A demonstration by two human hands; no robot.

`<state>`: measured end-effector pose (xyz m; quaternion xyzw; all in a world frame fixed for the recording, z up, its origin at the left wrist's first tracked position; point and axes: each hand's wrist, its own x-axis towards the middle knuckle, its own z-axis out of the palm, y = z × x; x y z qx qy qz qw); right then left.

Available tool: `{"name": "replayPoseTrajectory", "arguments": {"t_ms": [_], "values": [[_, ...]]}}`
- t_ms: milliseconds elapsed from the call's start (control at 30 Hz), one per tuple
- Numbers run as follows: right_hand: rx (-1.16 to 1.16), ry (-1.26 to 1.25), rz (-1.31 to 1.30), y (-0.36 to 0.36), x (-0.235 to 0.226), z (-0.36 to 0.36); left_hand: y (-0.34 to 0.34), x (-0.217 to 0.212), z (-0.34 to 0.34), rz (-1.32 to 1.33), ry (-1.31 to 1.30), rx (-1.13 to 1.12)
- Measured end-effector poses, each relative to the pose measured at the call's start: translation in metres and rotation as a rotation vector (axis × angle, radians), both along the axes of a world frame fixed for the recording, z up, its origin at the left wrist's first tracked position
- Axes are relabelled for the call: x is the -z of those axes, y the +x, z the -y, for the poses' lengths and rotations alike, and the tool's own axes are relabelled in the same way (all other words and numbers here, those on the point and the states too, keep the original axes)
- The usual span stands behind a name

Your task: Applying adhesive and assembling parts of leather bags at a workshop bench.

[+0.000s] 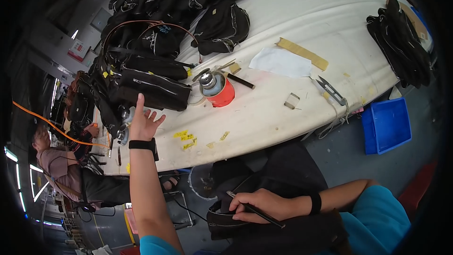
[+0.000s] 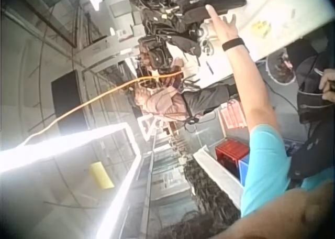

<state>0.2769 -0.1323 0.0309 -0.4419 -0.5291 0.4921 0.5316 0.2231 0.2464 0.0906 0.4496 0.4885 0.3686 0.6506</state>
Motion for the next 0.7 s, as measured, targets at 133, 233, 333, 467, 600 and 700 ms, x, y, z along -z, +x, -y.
{"name": "replayPoseTrajectory", "arguments": {"t_ms": [133, 233, 333, 467, 600, 700], "values": [[0.018, 0.024, 0.005, 0.002, 0.0, 0.0, 0.02, 0.006, -0.022, 0.016, -0.015, 0.164], [0.015, 0.006, -0.005, 0.005, 0.001, -0.001, 0.03, 0.012, -0.029, 0.058, -0.121, 0.142], [0.015, -0.006, -0.012, 0.006, 0.002, -0.002, 0.031, 0.015, -0.022, 0.055, -0.071, 0.042], [-0.014, -0.057, -0.01, 0.007, 0.003, -0.004, 0.019, 0.032, -0.031, 0.336, -0.184, 0.053], [-0.011, -0.07, -0.014, 0.009, 0.004, -0.005, 0.018, 0.041, -0.023, 0.377, -0.137, -0.021], [-0.01, -0.053, -0.007, 0.008, 0.004, -0.006, 0.011, 0.051, -0.016, 0.511, -0.182, -0.068]]}}
